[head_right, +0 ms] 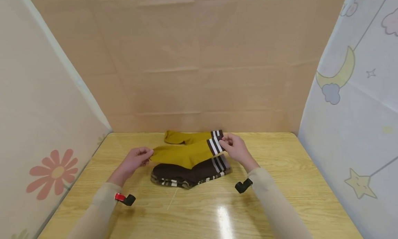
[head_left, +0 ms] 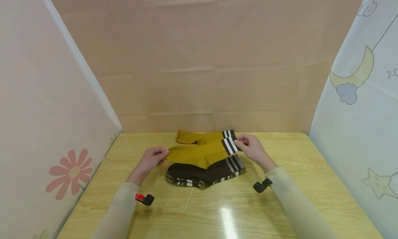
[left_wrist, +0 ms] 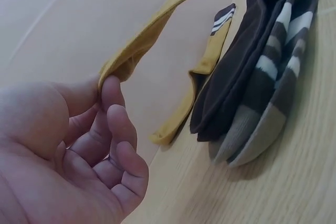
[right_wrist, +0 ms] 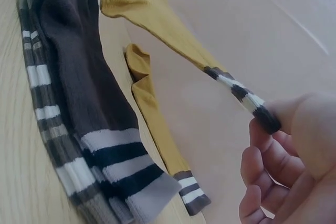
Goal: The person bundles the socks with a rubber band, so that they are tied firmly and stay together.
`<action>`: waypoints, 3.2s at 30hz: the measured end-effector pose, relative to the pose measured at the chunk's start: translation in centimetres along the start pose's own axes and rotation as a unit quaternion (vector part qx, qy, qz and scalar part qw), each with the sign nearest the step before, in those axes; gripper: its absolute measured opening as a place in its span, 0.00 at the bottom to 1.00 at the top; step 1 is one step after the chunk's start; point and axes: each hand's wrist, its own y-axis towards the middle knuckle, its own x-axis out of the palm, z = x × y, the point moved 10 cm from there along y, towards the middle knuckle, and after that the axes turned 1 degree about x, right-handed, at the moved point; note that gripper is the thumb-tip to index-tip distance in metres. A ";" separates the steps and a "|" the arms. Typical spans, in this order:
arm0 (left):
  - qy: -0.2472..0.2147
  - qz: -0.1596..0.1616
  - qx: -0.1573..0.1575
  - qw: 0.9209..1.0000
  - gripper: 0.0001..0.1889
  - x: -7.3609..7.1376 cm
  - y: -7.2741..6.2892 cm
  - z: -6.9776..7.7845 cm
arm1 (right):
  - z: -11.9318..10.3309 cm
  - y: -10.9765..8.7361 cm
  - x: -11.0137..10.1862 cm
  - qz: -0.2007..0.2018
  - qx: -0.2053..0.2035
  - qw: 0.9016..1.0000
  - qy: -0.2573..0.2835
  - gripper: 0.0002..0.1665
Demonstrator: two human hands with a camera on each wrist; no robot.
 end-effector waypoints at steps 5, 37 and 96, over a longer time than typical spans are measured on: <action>-0.007 -0.010 0.001 1.000 0.15 0.3 -0.7 0.2 | 0.3 -0.4 0.0 -0.012 -0.001 1.000 0.008 0.15; 0.018 -0.079 -0.006 0.997 0.16 2.8 -2.6 -0.7 | 3.6 -2.7 1.5 -0.084 0.042 0.995 0.014 0.14; 0.122 0.007 0.004 0.993 0.06 2.7 -0.6 -2.4 | 6.2 -2.7 2.5 -0.075 0.029 0.995 -0.060 0.10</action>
